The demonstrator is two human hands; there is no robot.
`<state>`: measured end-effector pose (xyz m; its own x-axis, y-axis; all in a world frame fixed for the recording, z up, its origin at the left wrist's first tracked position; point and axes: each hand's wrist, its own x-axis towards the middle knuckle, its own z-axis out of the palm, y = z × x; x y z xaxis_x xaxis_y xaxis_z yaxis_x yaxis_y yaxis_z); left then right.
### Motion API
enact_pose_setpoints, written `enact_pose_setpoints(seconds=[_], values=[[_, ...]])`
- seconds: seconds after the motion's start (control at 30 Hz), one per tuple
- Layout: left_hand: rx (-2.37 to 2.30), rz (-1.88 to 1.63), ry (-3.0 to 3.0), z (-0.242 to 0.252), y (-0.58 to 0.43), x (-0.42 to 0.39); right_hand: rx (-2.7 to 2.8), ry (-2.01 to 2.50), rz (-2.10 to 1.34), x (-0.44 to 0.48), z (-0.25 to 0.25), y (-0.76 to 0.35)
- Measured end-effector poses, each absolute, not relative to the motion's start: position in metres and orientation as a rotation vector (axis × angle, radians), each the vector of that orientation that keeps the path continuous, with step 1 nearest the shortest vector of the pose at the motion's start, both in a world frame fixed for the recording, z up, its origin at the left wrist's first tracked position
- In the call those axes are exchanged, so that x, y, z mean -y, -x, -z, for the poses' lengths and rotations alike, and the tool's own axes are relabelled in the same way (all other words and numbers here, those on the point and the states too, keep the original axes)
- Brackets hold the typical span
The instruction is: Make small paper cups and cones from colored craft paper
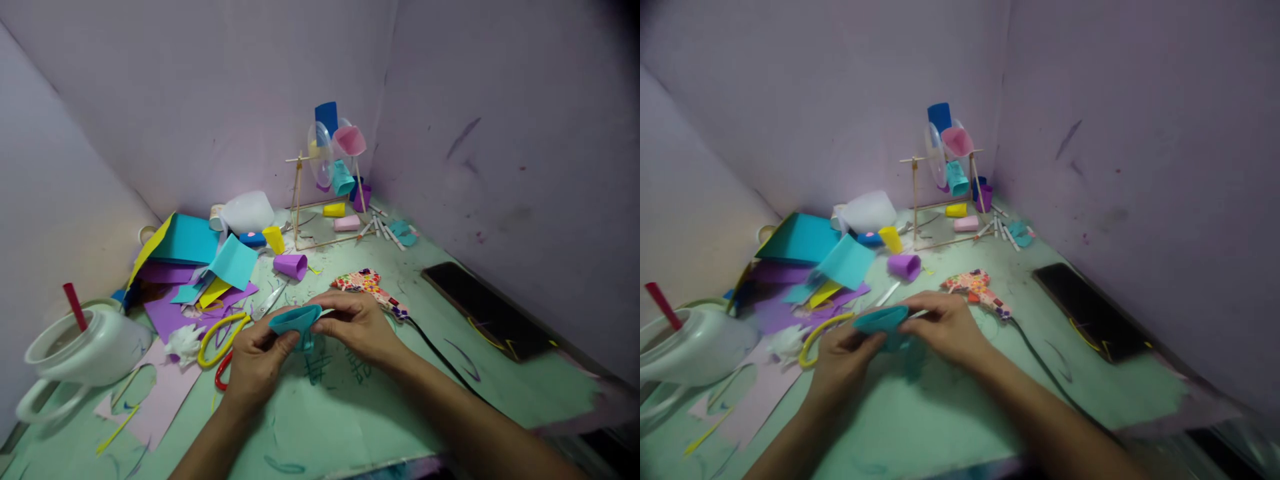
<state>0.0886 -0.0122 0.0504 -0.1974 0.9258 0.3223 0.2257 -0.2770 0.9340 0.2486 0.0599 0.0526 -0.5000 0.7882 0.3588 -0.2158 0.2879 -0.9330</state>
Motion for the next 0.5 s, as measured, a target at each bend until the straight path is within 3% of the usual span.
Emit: enact_pose_setpoints(seconds=[0.27, 0.5], values=[[-1.57, -1.553, -1.71, -0.0561, -0.0913, 0.0153, 1.745, 0.631, -1.203, -0.059, -0.0496, -0.248], [-1.52, -1.633, -1.79, -0.058, -0.0932, 0.0147, 1.738, 0.681, -1.257, -0.0574, -0.0493, -0.2468]])
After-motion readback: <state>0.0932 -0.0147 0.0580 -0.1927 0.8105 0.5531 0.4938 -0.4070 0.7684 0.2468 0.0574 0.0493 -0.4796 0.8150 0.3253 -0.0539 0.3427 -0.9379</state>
